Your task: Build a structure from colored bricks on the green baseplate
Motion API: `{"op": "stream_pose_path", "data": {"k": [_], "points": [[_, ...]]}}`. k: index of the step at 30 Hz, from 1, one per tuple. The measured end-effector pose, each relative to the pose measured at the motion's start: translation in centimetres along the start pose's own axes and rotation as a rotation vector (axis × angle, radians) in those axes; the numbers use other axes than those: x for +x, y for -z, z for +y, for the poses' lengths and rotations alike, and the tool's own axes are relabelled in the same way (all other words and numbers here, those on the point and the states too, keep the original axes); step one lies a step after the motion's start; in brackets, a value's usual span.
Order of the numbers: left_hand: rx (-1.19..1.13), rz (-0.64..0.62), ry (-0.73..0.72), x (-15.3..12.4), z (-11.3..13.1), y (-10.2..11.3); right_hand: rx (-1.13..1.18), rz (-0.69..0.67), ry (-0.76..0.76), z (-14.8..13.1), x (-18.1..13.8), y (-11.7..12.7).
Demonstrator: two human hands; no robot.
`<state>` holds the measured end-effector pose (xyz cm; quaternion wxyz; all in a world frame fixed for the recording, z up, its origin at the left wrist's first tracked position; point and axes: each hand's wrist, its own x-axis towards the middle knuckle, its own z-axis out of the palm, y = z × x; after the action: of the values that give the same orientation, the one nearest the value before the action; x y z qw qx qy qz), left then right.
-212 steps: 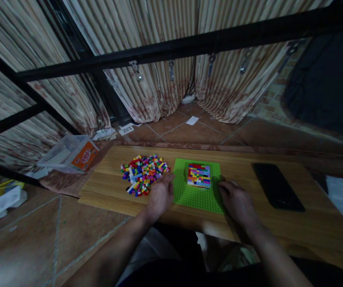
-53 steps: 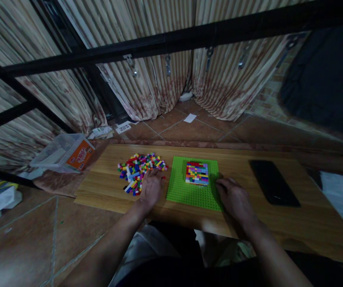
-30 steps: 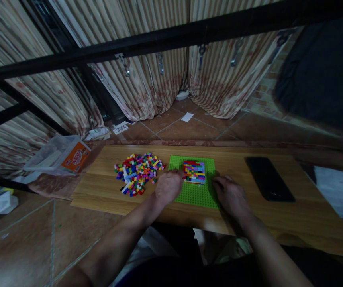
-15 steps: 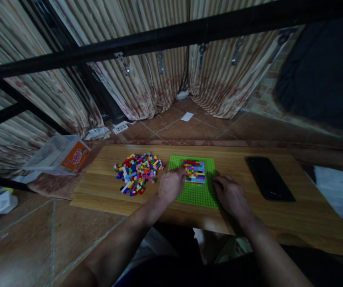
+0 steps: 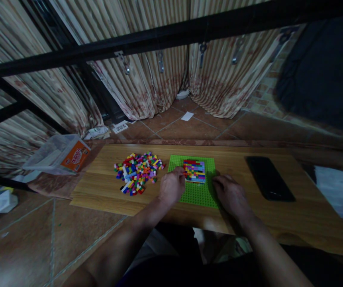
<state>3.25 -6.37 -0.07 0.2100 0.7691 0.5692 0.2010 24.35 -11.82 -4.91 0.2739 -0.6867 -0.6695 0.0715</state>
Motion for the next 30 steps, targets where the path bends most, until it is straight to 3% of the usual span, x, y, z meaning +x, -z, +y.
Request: {"op": "stream_pose_path", "data": {"k": [8,13,30], "points": [[-0.308,0.085,0.148,0.6,-0.5,-0.9,-0.008,0.010,-0.004,-0.5,0.0,0.3],[-0.507,0.028,0.263,1.6,-1.3,-1.5,0.006,0.014,0.009,-0.2,0.0,0.1],[-0.535,0.003,0.265,2.1,-1.9,-2.0,-0.027,-0.010,-0.009,-0.1,-0.1,-0.1]]}}
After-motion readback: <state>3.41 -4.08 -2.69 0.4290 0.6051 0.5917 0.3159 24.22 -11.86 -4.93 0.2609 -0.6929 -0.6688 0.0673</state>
